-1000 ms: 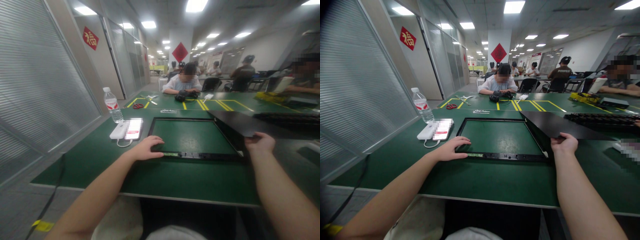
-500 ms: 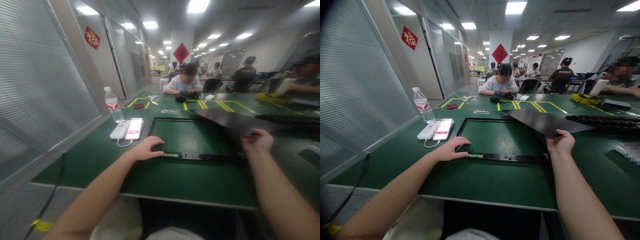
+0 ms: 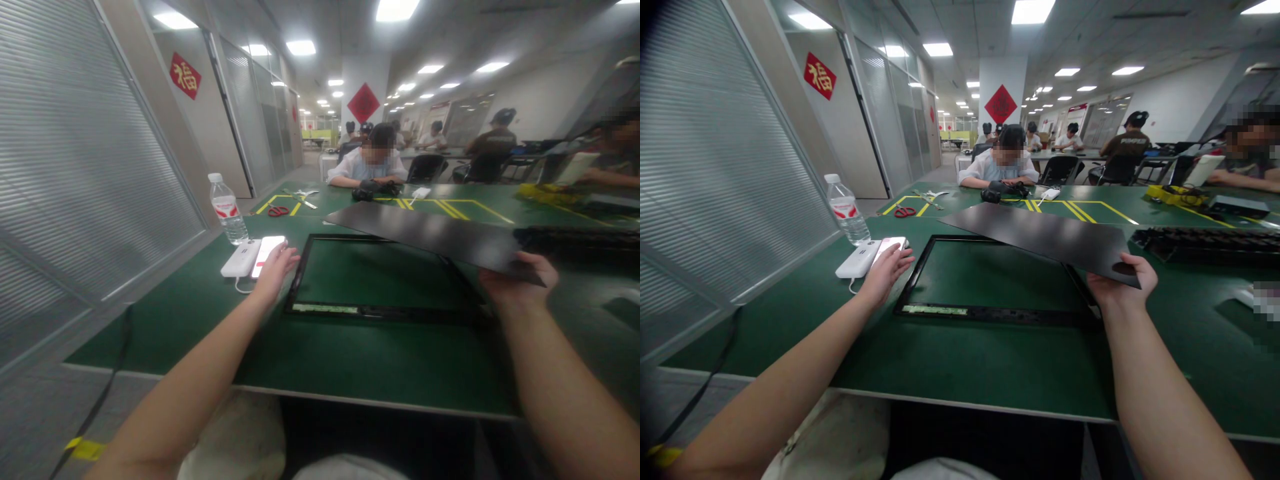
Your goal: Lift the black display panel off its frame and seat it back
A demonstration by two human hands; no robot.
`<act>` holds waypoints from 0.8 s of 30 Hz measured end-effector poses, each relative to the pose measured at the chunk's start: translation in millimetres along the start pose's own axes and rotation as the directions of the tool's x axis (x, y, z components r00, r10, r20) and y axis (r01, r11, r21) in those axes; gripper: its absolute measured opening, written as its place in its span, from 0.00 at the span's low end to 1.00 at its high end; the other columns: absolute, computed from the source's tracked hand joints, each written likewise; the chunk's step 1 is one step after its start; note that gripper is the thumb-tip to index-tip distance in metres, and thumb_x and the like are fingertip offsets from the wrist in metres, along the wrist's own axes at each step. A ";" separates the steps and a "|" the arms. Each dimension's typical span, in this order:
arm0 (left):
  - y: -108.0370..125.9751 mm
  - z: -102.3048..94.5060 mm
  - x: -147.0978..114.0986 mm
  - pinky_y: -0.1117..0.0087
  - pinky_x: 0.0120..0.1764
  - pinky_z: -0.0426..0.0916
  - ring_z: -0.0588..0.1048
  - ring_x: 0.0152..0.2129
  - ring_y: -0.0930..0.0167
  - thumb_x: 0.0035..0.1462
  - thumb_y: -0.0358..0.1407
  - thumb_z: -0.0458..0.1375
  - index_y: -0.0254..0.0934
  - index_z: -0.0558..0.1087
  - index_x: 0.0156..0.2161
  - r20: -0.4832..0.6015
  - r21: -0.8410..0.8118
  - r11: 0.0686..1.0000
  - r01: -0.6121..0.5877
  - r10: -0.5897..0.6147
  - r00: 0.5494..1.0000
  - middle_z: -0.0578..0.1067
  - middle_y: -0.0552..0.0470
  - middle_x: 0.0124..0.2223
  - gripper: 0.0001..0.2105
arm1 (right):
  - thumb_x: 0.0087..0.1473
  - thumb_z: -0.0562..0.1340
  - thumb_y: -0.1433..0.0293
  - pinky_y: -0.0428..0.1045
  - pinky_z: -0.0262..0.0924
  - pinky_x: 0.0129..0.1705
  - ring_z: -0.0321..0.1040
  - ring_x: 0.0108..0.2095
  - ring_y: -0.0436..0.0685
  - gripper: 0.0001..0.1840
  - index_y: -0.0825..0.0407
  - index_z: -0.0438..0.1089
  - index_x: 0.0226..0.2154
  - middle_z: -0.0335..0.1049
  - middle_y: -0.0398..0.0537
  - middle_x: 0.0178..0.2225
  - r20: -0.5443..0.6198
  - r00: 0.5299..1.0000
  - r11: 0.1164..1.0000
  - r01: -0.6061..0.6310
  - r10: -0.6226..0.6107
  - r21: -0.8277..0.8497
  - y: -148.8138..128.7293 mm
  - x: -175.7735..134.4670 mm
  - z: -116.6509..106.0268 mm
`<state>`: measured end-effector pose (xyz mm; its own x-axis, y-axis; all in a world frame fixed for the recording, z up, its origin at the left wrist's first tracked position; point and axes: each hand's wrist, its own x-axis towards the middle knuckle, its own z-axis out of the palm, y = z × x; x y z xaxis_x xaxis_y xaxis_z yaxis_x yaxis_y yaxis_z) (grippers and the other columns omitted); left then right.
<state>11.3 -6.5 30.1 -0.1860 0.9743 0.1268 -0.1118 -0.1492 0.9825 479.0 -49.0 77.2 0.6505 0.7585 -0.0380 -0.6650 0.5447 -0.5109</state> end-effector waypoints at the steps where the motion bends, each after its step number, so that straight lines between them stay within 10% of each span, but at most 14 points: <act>1: 2.8 -0.5 1.2 0.59 0.65 0.76 0.85 0.54 0.64 0.69 0.43 0.67 0.41 0.75 0.62 -0.047 -0.067 0.998 0.005 -0.008 0.999 0.84 0.41 0.59 0.20 | 0.38 0.61 0.75 0.50 0.78 0.32 0.77 0.32 0.57 0.20 0.49 0.73 0.38 0.78 0.46 0.36 0.018 1.000 1.000 -0.010 0.010 0.007 0.2 -1.0 0.4; 5: 12.0 -0.5 0.9 0.61 0.61 0.78 0.86 0.51 0.64 0.71 0.45 0.62 0.38 0.77 0.55 -0.078 -0.225 0.972 0.062 -0.081 0.994 0.86 0.39 0.54 0.15 | 0.36 0.62 0.73 0.57 0.81 0.37 0.80 0.37 0.62 0.22 0.48 0.76 0.39 0.80 0.48 0.38 0.009 0.998 0.998 -0.055 0.056 -0.018 -0.6 -7.3 2.1; 14: 23.8 1.4 -14.2 0.61 0.41 0.84 0.88 0.38 0.58 0.70 0.46 0.60 0.33 0.82 0.55 0.283 -0.296 0.906 0.303 -0.220 0.934 0.88 0.42 0.41 0.20 | 0.38 0.63 0.73 0.65 0.80 0.52 0.79 0.32 0.63 0.21 0.50 0.81 0.38 0.81 0.49 0.36 0.022 0.994 0.991 -0.100 0.103 -0.094 1.7 -4.5 -5.9; 24: 45.9 3.0 -18.1 0.72 0.30 0.80 0.82 0.26 0.69 0.57 0.27 0.63 0.35 0.81 0.39 0.115 -0.515 0.832 0.208 -0.174 0.978 0.84 0.50 0.32 0.06 | 0.45 0.64 0.78 0.57 0.79 0.38 0.74 0.24 0.60 0.15 0.54 0.78 0.37 0.78 0.50 0.27 -0.086 0.942 0.855 -0.330 0.323 -0.400 6.5 3.8 -10.7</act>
<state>12.5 -30.4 73.3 -0.0502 0.9983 -0.0311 -0.6340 -0.0078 0.7733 481.1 -46.4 64.5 0.4296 0.8603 -0.2744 -0.6360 0.0726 -0.7682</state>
